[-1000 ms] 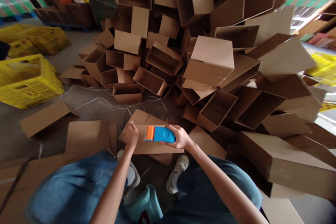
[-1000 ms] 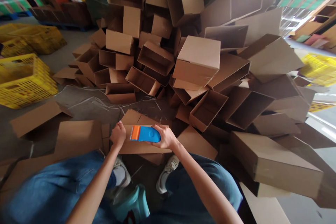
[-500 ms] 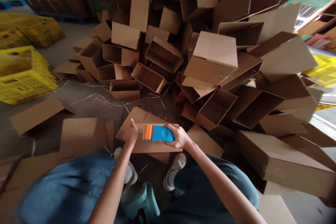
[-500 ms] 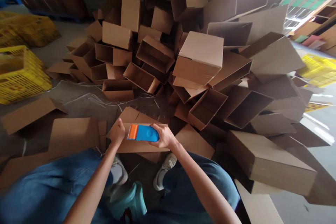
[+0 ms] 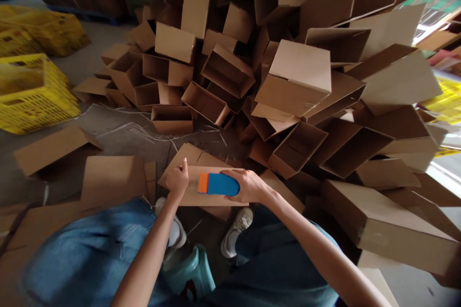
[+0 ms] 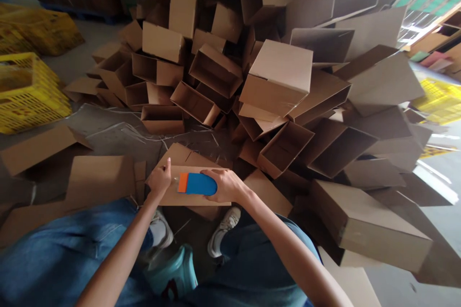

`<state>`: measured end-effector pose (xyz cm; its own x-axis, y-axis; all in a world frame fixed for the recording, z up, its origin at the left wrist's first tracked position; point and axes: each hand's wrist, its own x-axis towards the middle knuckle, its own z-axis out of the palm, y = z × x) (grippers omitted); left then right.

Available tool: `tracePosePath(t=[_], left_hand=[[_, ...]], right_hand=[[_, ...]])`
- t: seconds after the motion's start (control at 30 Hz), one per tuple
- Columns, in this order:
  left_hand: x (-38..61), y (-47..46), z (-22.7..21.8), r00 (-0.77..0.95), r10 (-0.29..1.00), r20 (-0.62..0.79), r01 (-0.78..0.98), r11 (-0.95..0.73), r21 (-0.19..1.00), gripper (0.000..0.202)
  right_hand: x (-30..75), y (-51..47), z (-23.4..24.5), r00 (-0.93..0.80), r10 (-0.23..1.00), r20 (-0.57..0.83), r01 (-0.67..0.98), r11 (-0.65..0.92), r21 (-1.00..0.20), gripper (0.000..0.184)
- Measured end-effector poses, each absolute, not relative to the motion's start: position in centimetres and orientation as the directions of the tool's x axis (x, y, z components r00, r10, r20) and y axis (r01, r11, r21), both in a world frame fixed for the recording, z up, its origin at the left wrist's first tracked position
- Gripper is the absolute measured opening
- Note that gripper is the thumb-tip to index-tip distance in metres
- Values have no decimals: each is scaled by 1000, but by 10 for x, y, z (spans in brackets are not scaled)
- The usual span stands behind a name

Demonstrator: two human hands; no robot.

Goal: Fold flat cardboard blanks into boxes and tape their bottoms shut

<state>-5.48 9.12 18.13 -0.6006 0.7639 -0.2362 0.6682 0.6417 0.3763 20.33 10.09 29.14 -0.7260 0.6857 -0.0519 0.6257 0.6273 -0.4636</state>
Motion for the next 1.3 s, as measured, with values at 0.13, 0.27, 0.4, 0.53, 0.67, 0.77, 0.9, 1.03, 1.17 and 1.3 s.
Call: tracePosePath(t=[0.13, 0.27, 0.4, 0.53, 0.67, 0.77, 0.9, 1.03, 1.17, 1.3], left_hand=[[-57, 91, 184, -606, 753, -256, 654, 655, 379, 72], [-56, 92, 188, -610, 732, -302, 626, 680, 382, 76], [-55, 94, 189, -616, 722, -314, 611, 690, 387, 77], [-57, 96, 186, -621, 714, -325, 597, 699, 394, 77], [-58, 98, 183, -628, 709, -321, 594, 703, 391, 76], [-58, 99, 183, -634, 701, -326, 586, 711, 388, 77], [-57, 99, 186, -640, 693, -333, 565, 717, 407, 77], [-55, 99, 189, -642, 688, -339, 558, 722, 409, 78], [-57, 100, 186, -642, 686, -343, 559, 725, 403, 77], [-60, 99, 183, -628, 689, -363, 558, 723, 408, 76]], right_hand=[[223, 105, 303, -700, 704, -122, 673, 592, -444, 69], [257, 106, 311, -675, 720, -162, 709, 572, -412, 73], [289, 106, 315, -679, 712, -178, 718, 593, -365, 75], [323, 108, 316, -690, 702, -176, 714, 621, -324, 80], [359, 108, 322, -691, 708, -147, 716, 642, -275, 86], [378, 105, 330, -677, 721, -147, 732, 642, -226, 86], [393, 102, 338, -672, 724, -156, 740, 645, -192, 82], [407, 103, 334, -685, 717, -129, 728, 662, -178, 83], [424, 105, 327, -662, 743, -101, 749, 649, -135, 83], [431, 105, 317, -671, 736, -86, 740, 656, -151, 82]])
